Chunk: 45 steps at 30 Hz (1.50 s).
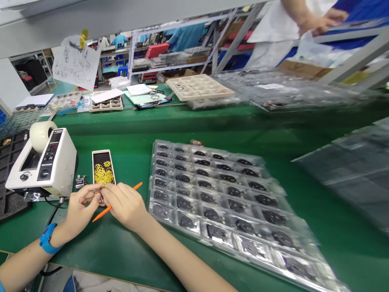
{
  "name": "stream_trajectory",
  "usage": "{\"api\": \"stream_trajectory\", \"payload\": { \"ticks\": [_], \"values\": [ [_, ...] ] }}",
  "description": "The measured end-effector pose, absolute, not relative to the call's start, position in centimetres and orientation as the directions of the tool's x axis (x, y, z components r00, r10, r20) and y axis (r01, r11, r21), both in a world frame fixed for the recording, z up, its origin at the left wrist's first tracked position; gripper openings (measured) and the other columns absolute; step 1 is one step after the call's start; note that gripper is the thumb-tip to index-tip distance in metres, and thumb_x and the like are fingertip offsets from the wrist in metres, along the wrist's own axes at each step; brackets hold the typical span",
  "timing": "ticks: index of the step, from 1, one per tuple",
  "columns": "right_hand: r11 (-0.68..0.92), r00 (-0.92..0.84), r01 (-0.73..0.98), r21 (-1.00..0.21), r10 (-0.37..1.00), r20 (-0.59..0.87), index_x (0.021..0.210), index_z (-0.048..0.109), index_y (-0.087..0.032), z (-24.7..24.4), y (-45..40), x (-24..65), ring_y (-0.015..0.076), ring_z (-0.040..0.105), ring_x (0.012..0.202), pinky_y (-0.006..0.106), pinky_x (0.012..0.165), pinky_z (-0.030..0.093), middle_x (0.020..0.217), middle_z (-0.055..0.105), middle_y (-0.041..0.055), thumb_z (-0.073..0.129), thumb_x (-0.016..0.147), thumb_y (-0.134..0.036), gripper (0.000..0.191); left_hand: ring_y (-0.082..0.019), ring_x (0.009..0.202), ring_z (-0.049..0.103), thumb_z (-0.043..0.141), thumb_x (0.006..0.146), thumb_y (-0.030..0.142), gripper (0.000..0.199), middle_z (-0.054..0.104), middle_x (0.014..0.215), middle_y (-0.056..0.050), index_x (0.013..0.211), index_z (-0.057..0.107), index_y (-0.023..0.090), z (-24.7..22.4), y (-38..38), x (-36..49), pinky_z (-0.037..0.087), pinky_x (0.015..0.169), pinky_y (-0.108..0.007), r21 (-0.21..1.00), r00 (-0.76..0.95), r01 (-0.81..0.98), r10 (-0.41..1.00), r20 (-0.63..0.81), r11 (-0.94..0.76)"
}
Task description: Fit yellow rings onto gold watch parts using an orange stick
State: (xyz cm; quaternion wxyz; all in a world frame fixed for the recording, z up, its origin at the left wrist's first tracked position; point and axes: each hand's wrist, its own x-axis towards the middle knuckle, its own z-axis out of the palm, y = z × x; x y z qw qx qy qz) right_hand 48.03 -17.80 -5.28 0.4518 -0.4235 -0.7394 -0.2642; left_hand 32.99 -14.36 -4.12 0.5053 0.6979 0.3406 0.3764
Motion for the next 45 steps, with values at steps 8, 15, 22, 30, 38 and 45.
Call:
{"api": "stream_trajectory", "payload": {
  "ticks": [8, 15, 22, 30, 38, 45],
  "values": [
    [0.457, -0.129, 0.885, -0.092, 0.430, 0.894, 0.096, 0.053, -0.013, -5.5, -18.0, 47.1, 0.0171, 0.057, 0.071, 0.029, 0.059, 0.044, 0.087, 0.067, 0.0095, 0.055, 0.083, -0.004, 0.017, -0.012, 0.075, 0.066, 0.052, 0.083, 0.021, 0.029, 0.069, 0.089, -0.008, 0.106, 0.064, 0.010, -4.2, -14.4, 33.1, 0.055, 0.070, -0.019, 0.965, 0.477, 0.086, 0.861, 0.178, -0.247],
    [0.511, -0.056, 0.831, -0.220, 0.470, 0.881, 0.094, 0.052, -0.015, -4.6, -18.2, 47.4, 0.0149, 0.058, 0.074, 0.026, 0.062, 0.046, 0.085, 0.063, 0.0073, 0.055, 0.086, -0.009, 0.011, -0.009, 0.064, 0.058, 0.060, 0.078, 0.031, 0.027, 0.060, 0.066, -0.001, 0.096, 0.056, 0.011, -4.0, -13.6, 33.1, 0.051, 0.065, -0.020, 1.000, 0.490, 0.011, 0.872, 0.018, -0.027],
    [0.364, -0.058, 0.408, -0.837, 0.926, 0.374, 0.083, 0.055, -0.017, -3.8, -17.8, 49.5, 0.0103, 0.048, 0.059, 0.021, 0.051, 0.038, 0.072, 0.055, 0.0012, 0.043, 0.094, -0.028, 0.020, -0.007, 0.057, 0.052, 0.075, 0.061, 0.032, 0.033, 0.056, 0.065, 0.000, 0.074, 0.055, 0.010, -3.2, -12.3, 33.1, 0.044, 0.056, -0.018, 0.981, 0.473, -0.037, 0.868, -0.151, 0.190],
    [0.388, -0.232, 0.353, -0.851, 0.918, 0.322, 0.077, 0.044, -0.017, -4.3, -18.3, 48.8, 0.0108, 0.046, 0.064, 0.022, 0.059, 0.036, 0.073, 0.053, 0.0005, 0.035, 0.097, -0.031, 0.026, -0.005, 0.043, 0.048, 0.071, 0.060, 0.028, 0.030, 0.049, 0.055, 0.003, 0.070, 0.047, 0.011, -2.6, -12.7, 33.2, 0.032, 0.037, -0.013, 0.974, 0.592, 0.027, 0.782, -0.196, 0.224],
    [0.227, -0.200, 0.225, -0.947, 0.963, 0.183, 0.071, 0.043, -0.017, -4.5, -17.9, 48.8, 0.0123, 0.043, 0.065, 0.024, 0.063, 0.036, 0.067, 0.046, 0.0007, 0.030, 0.096, -0.054, 0.047, -0.004, 0.049, 0.045, 0.072, 0.066, 0.038, 0.037, 0.050, 0.062, 0.000, 0.076, 0.054, 0.008, -2.7, -12.4, 33.2, 0.034, 0.042, -0.014, 0.981, 0.565, 0.023, 0.807, -0.172, 0.193],
    [0.182, -0.141, 0.222, -0.958, 0.978, 0.154, 0.065, 0.038, -0.016, -4.6, -18.0, 48.3, 0.0109, 0.037, 0.058, 0.024, 0.057, 0.030, 0.061, 0.042, 0.0005, 0.030, 0.092, -0.066, 0.057, -0.005, 0.054, 0.044, 0.065, 0.078, 0.041, 0.036, 0.046, 0.066, -0.001, 0.074, 0.056, 0.007, -3.5, -12.1, 32.8, 0.035, 0.046, -0.016, 0.999, 0.609, 0.042, 0.793, -0.022, -0.004]
  ]
}}
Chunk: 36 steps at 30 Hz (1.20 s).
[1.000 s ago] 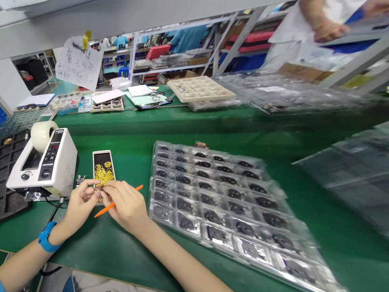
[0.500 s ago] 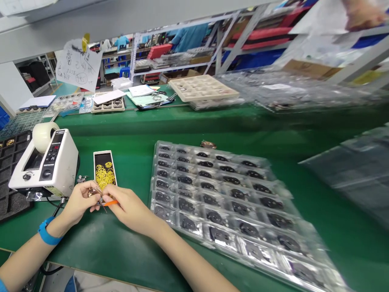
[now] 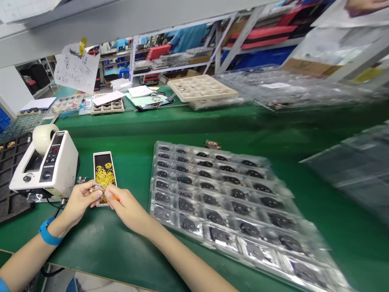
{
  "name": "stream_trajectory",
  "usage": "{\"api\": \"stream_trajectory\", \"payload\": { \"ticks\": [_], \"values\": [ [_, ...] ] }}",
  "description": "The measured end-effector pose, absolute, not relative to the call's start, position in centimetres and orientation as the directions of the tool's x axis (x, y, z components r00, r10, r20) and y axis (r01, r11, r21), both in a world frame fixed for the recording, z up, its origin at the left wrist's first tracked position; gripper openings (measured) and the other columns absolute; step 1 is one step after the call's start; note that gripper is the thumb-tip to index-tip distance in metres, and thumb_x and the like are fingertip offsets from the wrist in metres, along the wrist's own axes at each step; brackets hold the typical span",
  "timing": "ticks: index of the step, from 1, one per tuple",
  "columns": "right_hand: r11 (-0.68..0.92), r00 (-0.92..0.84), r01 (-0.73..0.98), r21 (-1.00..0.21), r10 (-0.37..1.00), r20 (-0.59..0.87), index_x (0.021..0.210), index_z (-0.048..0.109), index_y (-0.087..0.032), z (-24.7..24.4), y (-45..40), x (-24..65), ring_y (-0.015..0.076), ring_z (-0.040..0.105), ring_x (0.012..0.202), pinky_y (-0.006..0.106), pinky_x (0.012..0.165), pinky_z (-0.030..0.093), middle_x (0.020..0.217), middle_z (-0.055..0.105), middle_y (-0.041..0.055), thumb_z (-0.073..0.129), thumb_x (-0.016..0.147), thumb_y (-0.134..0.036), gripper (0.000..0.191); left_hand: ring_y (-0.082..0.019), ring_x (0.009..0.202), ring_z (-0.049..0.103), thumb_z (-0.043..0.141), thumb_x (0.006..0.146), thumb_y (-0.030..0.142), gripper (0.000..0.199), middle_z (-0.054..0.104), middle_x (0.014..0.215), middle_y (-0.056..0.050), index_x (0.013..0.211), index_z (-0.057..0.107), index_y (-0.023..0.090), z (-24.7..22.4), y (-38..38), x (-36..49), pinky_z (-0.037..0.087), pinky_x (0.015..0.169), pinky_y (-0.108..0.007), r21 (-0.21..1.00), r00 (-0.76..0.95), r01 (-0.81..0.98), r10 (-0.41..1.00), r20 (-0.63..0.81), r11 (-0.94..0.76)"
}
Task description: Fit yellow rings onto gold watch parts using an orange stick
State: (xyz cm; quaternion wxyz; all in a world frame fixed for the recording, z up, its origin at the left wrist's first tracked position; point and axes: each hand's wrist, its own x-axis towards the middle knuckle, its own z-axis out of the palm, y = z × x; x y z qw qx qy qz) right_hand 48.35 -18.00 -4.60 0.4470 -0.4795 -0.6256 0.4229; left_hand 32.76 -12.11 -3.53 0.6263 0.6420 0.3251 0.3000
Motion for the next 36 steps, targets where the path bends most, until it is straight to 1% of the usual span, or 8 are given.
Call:
{"api": "stream_trajectory", "payload": {
  "ticks": [3, 6, 9, 15, 19, 27, 31, 36],
  "values": [
    [0.036, -0.080, 0.078, -0.996, 0.996, 0.030, 0.058, 0.036, -0.016, -5.0, -17.7, 47.6, 0.0085, 0.028, 0.048, 0.024, 0.049, 0.023, 0.050, 0.035, -0.0013, 0.035, 0.085, -0.073, 0.063, -0.008, 0.065, 0.050, 0.057, 0.085, 0.027, 0.022, 0.050, 0.071, -0.004, 0.078, 0.064, 0.008, -4.6, -11.8, 32.6, 0.041, 0.055, -0.017, 0.884, 0.534, 0.139, 0.785, 0.313, -0.447],
    [-0.110, -0.092, -0.207, -0.972, 0.991, -0.092, 0.063, 0.045, -0.014, -4.8, -17.6, 47.2, 0.0050, 0.021, 0.044, 0.022, 0.045, 0.016, 0.054, 0.038, -0.0023, 0.053, 0.078, -0.070, 0.058, -0.011, 0.078, 0.053, 0.041, 0.091, 0.012, 0.028, 0.054, 0.083, -0.008, 0.106, 0.064, 0.011, -5.4, -11.8, 32.6, 0.047, 0.065, -0.021, 0.389, 0.554, 0.281, 0.479, 0.681, -0.877],
    [-0.151, -0.088, -0.349, -0.925, 0.988, -0.128, 0.067, 0.046, -0.014, -4.4, -17.5, 47.3, 0.0027, 0.016, 0.045, 0.021, 0.043, 0.013, 0.060, 0.037, -0.0032, 0.067, 0.068, -0.066, 0.056, -0.016, 0.090, 0.054, 0.033, 0.092, 0.008, 0.038, 0.056, 0.098, -0.014, 0.121, 0.056, 0.010, -5.3, -12.5, 32.4, 0.050, 0.074, -0.028, 0.093, 0.647, 0.385, 0.341, 0.682, -0.918],
    [0.102, 0.207, 0.161, -0.982, 0.969, 0.134, 0.066, 0.053, -0.014, -4.3, -18.1, 48.2, 0.0087, 0.033, 0.051, 0.023, 0.049, 0.026, 0.058, 0.042, 0.0008, 0.058, 0.075, -0.063, 0.050, -0.013, 0.066, 0.056, 0.061, 0.079, 0.050, 0.046, 0.058, 0.077, -0.008, 0.098, 0.064, 0.008, -4.2, -15.3, 27.3, 0.044, 0.055, -0.023, 0.982, 0.127, 0.149, 0.987, 0.095, -0.114],
    [0.205, 0.209, 0.335, -0.919, 0.936, 0.285, 0.065, 0.052, -0.015, -4.7, -18.6, 48.3, 0.0094, 0.031, 0.049, 0.024, 0.047, 0.024, 0.055, 0.038, -0.0001, 0.051, 0.083, -0.051, 0.040, -0.004, 0.040, 0.031, 0.071, 0.055, 0.069, 0.069, 0.037, 0.048, 0.006, 0.085, 0.060, 0.008, -3.8, -15.6, 22.8, 0.022, 0.041, -0.018, 0.892, -0.106, -0.377, 0.945, -0.310, 0.251],
    [0.293, 0.028, 0.135, -0.947, 0.954, 0.299, 0.074, 0.057, -0.017, -4.9, -18.2, 48.6, 0.0170, 0.052, 0.079, 0.026, 0.067, 0.041, 0.085, 0.053, 0.0069, 0.050, 0.086, -0.058, 0.044, -0.010, 0.076, 0.052, 0.057, 0.084, 0.032, 0.023, 0.056, 0.083, -0.005, 0.072, 0.056, 0.013, 0.9, -14.3, 22.4, 0.035, 0.060, -0.020, 0.780, 0.010, 0.421, 0.863, 0.506, -0.462],
    [0.161, -0.052, -0.073, -0.984, 0.985, 0.165, 0.080, 0.056, -0.017, -4.4, -18.4, 48.7, 0.0211, 0.050, 0.100, 0.030, 0.084, 0.040, 0.106, 0.054, 0.0088, 0.054, 0.083, -0.062, 0.045, -0.012, 0.083, 0.055, 0.046, 0.088, 0.022, 0.018, 0.060, 0.102, -0.007, 0.075, 0.053, 0.013, 3.0, -14.1, 23.8, 0.033, 0.060, -0.022, 0.497, 0.307, 0.679, 0.825, 0.475, -0.540],
    [0.022, -0.173, -0.248, -0.969, 0.983, 0.067, 0.077, 0.049, -0.017, -3.2, -19.1, 48.5, 0.0162, 0.048, 0.082, 0.029, 0.081, 0.038, 0.084, 0.051, 0.0035, 0.060, 0.080, -0.062, 0.046, -0.007, 0.064, 0.043, 0.046, 0.091, 0.028, 0.023, 0.053, 0.085, -0.002, 0.073, 0.048, 0.014, 3.4, -15.4, 26.9, 0.034, 0.058, -0.020, 0.790, 0.416, 0.320, 0.827, 0.379, -0.523]
  ]
}}
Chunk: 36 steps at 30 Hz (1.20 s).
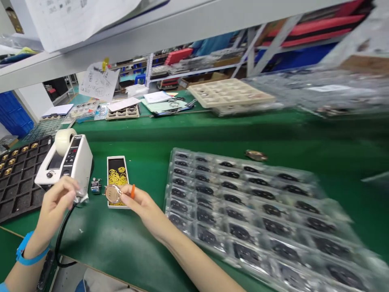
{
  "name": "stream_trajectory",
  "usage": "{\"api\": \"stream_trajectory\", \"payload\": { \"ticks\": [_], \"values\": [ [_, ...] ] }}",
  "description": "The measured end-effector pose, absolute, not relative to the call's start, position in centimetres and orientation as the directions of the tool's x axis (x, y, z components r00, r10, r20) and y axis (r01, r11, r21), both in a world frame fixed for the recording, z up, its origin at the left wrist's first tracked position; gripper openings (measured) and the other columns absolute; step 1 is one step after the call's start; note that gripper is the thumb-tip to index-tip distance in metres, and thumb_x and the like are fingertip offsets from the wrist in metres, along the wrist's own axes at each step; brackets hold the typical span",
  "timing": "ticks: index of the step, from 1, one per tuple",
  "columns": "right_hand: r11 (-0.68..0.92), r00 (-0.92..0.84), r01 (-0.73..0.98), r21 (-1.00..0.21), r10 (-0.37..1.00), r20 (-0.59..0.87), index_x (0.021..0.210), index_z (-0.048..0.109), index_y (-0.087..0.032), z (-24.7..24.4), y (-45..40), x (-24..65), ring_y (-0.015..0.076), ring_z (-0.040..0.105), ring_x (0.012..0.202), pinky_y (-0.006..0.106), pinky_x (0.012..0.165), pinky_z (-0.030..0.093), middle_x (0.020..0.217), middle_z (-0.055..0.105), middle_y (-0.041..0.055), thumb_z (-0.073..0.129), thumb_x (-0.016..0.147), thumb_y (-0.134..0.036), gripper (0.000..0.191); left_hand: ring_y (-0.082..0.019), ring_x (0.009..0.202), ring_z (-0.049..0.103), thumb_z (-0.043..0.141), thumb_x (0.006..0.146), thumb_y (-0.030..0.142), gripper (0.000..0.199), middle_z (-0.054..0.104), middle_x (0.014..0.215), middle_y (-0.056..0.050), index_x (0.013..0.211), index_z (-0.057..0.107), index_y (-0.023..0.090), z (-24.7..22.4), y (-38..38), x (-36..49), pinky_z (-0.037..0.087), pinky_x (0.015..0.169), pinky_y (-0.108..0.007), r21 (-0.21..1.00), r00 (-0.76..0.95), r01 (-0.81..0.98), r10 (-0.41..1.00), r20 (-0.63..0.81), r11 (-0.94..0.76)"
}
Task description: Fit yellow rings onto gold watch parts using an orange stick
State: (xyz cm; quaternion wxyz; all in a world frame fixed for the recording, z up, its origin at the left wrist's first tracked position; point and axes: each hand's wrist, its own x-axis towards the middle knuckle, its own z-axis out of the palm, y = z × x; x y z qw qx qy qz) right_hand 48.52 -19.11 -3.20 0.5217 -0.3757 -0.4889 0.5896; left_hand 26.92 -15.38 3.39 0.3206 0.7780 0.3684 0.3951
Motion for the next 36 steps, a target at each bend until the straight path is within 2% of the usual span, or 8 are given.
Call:
{"api": "stream_trajectory", "payload": {
  "ticks": [2, 7, 11, 21, 27, 31, 34, 36],
  "values": [
    [-0.008, -0.224, -0.308, -0.951, 0.973, 0.064, 0.077, 0.049, -0.017, -3.0, -19.2, 48.4, 0.0139, 0.045, 0.076, 0.027, 0.077, 0.037, 0.079, 0.049, 0.0019, 0.062, 0.079, -0.060, 0.046, -0.008, 0.070, 0.043, 0.048, 0.090, 0.031, 0.027, 0.046, 0.078, -0.002, 0.070, 0.048, 0.014, 3.0, -16.0, 28.3, 0.034, 0.061, -0.020, 0.862, 0.546, 0.208, 0.786, 0.289, -0.462],
    [0.001, -0.273, -0.368, -0.930, 0.956, 0.109, 0.076, 0.049, -0.015, -3.2, -19.2, 48.3, 0.0123, 0.042, 0.075, 0.025, 0.072, 0.033, 0.077, 0.047, 0.0014, 0.062, 0.081, -0.057, 0.044, -0.009, 0.070, 0.038, 0.050, 0.089, 0.039, 0.031, 0.040, 0.077, -0.002, 0.072, 0.055, 0.014, 1.6, -15.9, 30.2, 0.030, 0.062, -0.022, 0.875, 0.615, 0.310, 0.780, 0.113, -0.371],
    [-0.012, -0.288, -0.368, -0.930, 0.952, 0.102, 0.075, 0.047, -0.015, -3.2, -19.2, 48.4, 0.0111, 0.039, 0.071, 0.024, 0.070, 0.031, 0.073, 0.042, -0.0001, 0.062, 0.082, -0.056, 0.045, -0.009, 0.069, 0.037, 0.051, 0.088, 0.039, 0.030, 0.040, 0.077, -0.002, 0.072, 0.057, 0.014, 1.2, -15.4, 30.1, 0.029, 0.060, -0.022, 0.861, 0.592, 0.356, 0.800, 0.092, -0.362],
    [-0.028, -0.316, -0.348, -0.937, 0.945, 0.089, 0.079, 0.047, -0.015, -3.5, -19.2, 48.5, 0.0121, 0.044, 0.075, 0.025, 0.074, 0.033, 0.078, 0.049, 0.0013, 0.061, 0.084, -0.055, 0.042, -0.008, 0.065, 0.037, 0.052, 0.087, 0.034, 0.027, 0.041, 0.075, -0.001, 0.070, 0.056, 0.014, 0.8, -15.3, 30.2, 0.028, 0.058, -0.022, 0.843, 0.591, 0.376, 0.800, 0.101, -0.384],
    [0.002, -0.323, -0.386, -0.923, 0.936, 0.138, 0.079, 0.049, -0.015, -3.7, -19.1, 48.4, 0.0109, 0.045, 0.077, 0.023, 0.075, 0.033, 0.080, 0.050, 0.0006, 0.058, 0.088, -0.048, 0.036, -0.008, 0.067, 0.040, 0.051, 0.085, 0.025, 0.022, 0.043, 0.074, -0.001, 0.067, 0.053, 0.013, 0.3, -15.5, 30.6, 0.030, 0.060, -0.020, 0.804, 0.553, 0.403, 0.816, 0.168, -0.439],
    [0.011, -0.312, -0.366, -0.931, 0.940, 0.134, 0.079, 0.050, -0.015, -3.9, -19.0, 48.4, 0.0117, 0.044, 0.077, 0.024, 0.075, 0.033, 0.080, 0.048, 0.0010, 0.059, 0.087, -0.051, 0.037, -0.008, 0.065, 0.042, 0.052, 0.084, 0.021, 0.021, 0.046, 0.071, 0.000, 0.065, 0.051, 0.013, 0.2, -15.7, 31.0, 0.031, 0.060, -0.020, 0.748, 0.550, 0.418, 0.799, 0.244, -0.516],
    [0.019, -0.283, -0.320, -0.947, 0.952, 0.114, 0.079, 0.050, -0.015, -3.9, -18.9, 48.5, 0.0124, 0.043, 0.077, 0.024, 0.074, 0.034, 0.079, 0.046, 0.0014, 0.059, 0.085, -0.054, 0.040, -0.008, 0.064, 0.045, 0.057, 0.083, 0.024, 0.019, 0.047, 0.072, 0.000, 0.068, 0.050, 0.014, 0.2, -15.9, 30.9, 0.033, 0.059, -0.021, 0.597, 0.502, 0.525, 0.787, 0.358, -0.606],
    [0.025, -0.254, -0.298, -0.954, 0.962, 0.105, 0.077, 0.049, -0.015, -3.8, -19.0, 48.6, 0.0122, 0.041, 0.074, 0.024, 0.072, 0.034, 0.078, 0.045, 0.0011, 0.059, 0.084, -0.056, 0.042, -0.010, 0.069, 0.048, 0.063, 0.081, 0.027, 0.018, 0.049, 0.076, -0.001, 0.077, 0.051, 0.014, 0.2, -16.0, 30.6, 0.036, 0.060, -0.022, 0.479, 0.412, 0.598, 0.760, 0.503, -0.642]
  ]
}}
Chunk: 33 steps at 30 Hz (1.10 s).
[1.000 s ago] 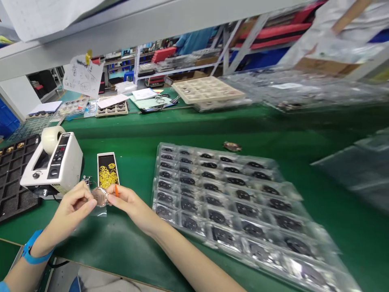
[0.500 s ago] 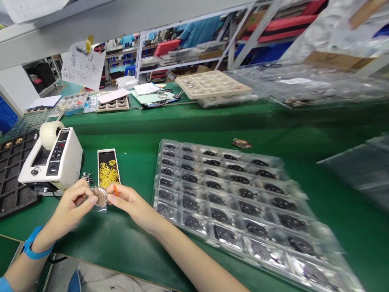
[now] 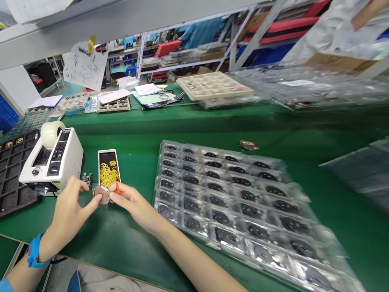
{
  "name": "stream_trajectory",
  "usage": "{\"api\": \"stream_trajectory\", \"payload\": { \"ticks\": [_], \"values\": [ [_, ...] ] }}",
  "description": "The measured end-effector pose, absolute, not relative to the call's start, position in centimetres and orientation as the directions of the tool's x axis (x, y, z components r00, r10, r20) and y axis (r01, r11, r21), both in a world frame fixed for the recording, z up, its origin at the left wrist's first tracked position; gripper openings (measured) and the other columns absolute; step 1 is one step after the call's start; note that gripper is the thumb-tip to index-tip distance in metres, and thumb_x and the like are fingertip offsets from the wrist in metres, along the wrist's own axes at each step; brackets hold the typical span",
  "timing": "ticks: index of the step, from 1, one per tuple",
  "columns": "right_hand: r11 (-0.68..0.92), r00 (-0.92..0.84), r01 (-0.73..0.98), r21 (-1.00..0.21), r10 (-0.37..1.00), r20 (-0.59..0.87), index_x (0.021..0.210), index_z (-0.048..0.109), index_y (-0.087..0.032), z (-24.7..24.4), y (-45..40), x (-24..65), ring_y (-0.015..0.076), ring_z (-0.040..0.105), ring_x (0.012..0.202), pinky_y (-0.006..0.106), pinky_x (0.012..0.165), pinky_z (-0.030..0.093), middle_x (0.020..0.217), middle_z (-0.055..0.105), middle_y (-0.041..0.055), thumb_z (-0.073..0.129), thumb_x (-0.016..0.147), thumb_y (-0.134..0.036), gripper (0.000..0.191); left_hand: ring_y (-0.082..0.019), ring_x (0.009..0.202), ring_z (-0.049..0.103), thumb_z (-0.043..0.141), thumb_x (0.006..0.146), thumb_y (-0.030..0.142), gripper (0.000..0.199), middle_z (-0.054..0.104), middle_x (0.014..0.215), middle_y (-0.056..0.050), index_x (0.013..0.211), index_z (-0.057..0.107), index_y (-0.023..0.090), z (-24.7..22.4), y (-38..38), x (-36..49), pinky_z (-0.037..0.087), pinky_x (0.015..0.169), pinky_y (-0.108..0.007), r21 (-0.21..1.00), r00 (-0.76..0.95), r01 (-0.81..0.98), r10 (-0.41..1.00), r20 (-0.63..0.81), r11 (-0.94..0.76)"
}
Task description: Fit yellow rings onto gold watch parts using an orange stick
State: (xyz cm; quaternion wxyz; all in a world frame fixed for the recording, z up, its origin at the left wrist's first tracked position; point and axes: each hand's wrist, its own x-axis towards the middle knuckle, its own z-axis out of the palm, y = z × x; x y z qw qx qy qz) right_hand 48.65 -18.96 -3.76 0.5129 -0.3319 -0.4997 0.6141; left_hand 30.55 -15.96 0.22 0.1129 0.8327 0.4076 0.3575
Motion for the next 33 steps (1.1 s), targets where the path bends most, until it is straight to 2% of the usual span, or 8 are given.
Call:
{"api": "stream_trajectory", "payload": {
  "ticks": [5, 12, 16, 21, 24, 27, 30, 33],
  "values": [
    [0.000, -0.261, -0.277, -0.961, 0.962, 0.076, 0.076, 0.049, -0.016, -3.4, -19.3, 48.3, 0.0124, 0.041, 0.071, 0.025, 0.071, 0.036, 0.075, 0.045, 0.0014, 0.061, 0.081, -0.060, 0.046, -0.014, 0.099, 0.056, 0.058, 0.084, 0.014, 0.009, 0.058, 0.103, -0.007, 0.091, 0.062, 0.018, 0.2, -15.8, 30.5, 0.046, 0.086, -0.028, 0.434, 0.396, 0.388, 0.572, 0.718, -0.813],
    [-0.183, -0.281, -0.433, -0.883, 0.958, -0.060, 0.084, 0.056, -0.016, -3.4, -20.0, 46.8, 0.0122, 0.045, 0.069, 0.024, 0.065, 0.038, 0.077, 0.050, 0.0033, 0.072, 0.071, -0.058, 0.047, -0.024, 0.119, 0.051, 0.072, 0.074, 0.029, 0.022, 0.057, 0.123, -0.008, 0.093, 0.068, 0.020, -1.1, -14.6, 31.3, 0.027, 0.109, -0.050, 0.589, 0.589, 0.184, 0.568, 0.574, -0.786],
    [-0.323, -0.375, -0.478, -0.817, 0.916, -0.142, 0.089, 0.060, -0.017, -3.5, -20.8, 45.4, 0.0151, 0.049, 0.073, 0.027, 0.068, 0.043, 0.081, 0.054, 0.0058, 0.075, 0.068, -0.055, 0.046, -0.021, 0.121, 0.051, 0.077, 0.068, 0.030, 0.043, 0.057, 0.123, -0.009, 0.105, 0.061, 0.017, -0.5, -15.5, 30.0, 0.020, 0.117, -0.044, 0.644, 0.686, 0.065, 0.503, 0.525, -0.762],
    [-0.303, -0.384, -0.315, -0.899, 0.907, -0.171, 0.081, 0.061, -0.018, -3.6, -18.8, 47.3, 0.0169, 0.049, 0.067, 0.031, 0.064, 0.044, 0.077, 0.052, 0.0073, 0.070, 0.068, -0.062, 0.046, -0.019, 0.128, 0.046, 0.059, 0.086, 0.029, 0.055, 0.053, 0.130, -0.014, 0.135, 0.040, 0.014, -1.0, -16.6, 24.8, 0.037, 0.109, -0.032, 0.339, 0.648, 0.353, 0.490, 0.584, -0.872],
    [-0.071, -0.256, 0.069, -0.995, 0.963, -0.086, 0.079, 0.062, -0.018, -3.3, -13.5, 51.1, 0.0192, 0.050, 0.068, 0.029, 0.059, 0.041, 0.076, 0.054, 0.0092, 0.060, 0.077, -0.061, 0.043, -0.017, 0.118, 0.052, 0.049, 0.090, 0.022, 0.034, 0.057, 0.123, -0.010, 0.123, 0.050, 0.019, -1.3, -16.6, 17.3, 0.042, 0.101, -0.031, 0.285, 0.243, 0.764, 0.667, 0.705, -0.579],
    [-0.042, -0.031, 0.742, -0.669, 0.995, -0.096, 0.073, 0.060, -0.014, -2.9, -7.1, 54.7, 0.0173, 0.051, 0.067, 0.028, 0.064, 0.036, 0.075, 0.057, 0.0087, 0.050, 0.090, -0.025, 0.021, -0.027, 0.105, 0.056, 0.047, 0.089, 0.036, 0.033, 0.060, 0.109, -0.016, 0.106, 0.059, 0.011, -0.6, -16.2, 7.3, 0.043, 0.092, -0.039, 0.365, -0.305, 0.929, 0.679, 0.668, 0.058],
    [-0.156, 0.148, 0.851, -0.502, 0.987, -0.056, 0.078, 0.060, -0.009, -2.5, -3.0, 56.5, 0.0209, 0.051, 0.068, 0.031, 0.060, 0.027, 0.080, 0.059, 0.0152, 0.047, 0.090, -0.017, 0.019, -0.034, 0.098, 0.057, 0.037, 0.089, 0.043, 0.046, 0.061, 0.101, -0.018, 0.104, 0.062, 0.008, 0.2, -15.4, -1.5, 0.045, 0.079, -0.041, 0.109, -0.532, 0.841, 0.775, 0.340, 0.530],
    [-0.206, 0.244, 0.864, -0.460, 0.969, 0.024, 0.092, 0.061, -0.007, -2.1, -1.5, 56.7, 0.0248, 0.055, 0.080, 0.029, 0.060, 0.025, 0.100, 0.058, 0.0203, 0.046, 0.093, -0.023, 0.022, -0.027, 0.086, 0.058, 0.044, 0.084, 0.039, 0.035, 0.062, 0.083, -0.011, 0.093, 0.064, 0.012, 0.5, -14.3, -6.8, 0.044, 0.073, -0.032, -0.040, -0.626, 0.773, 0.772, 0.111, 0.633]
  ]
}}
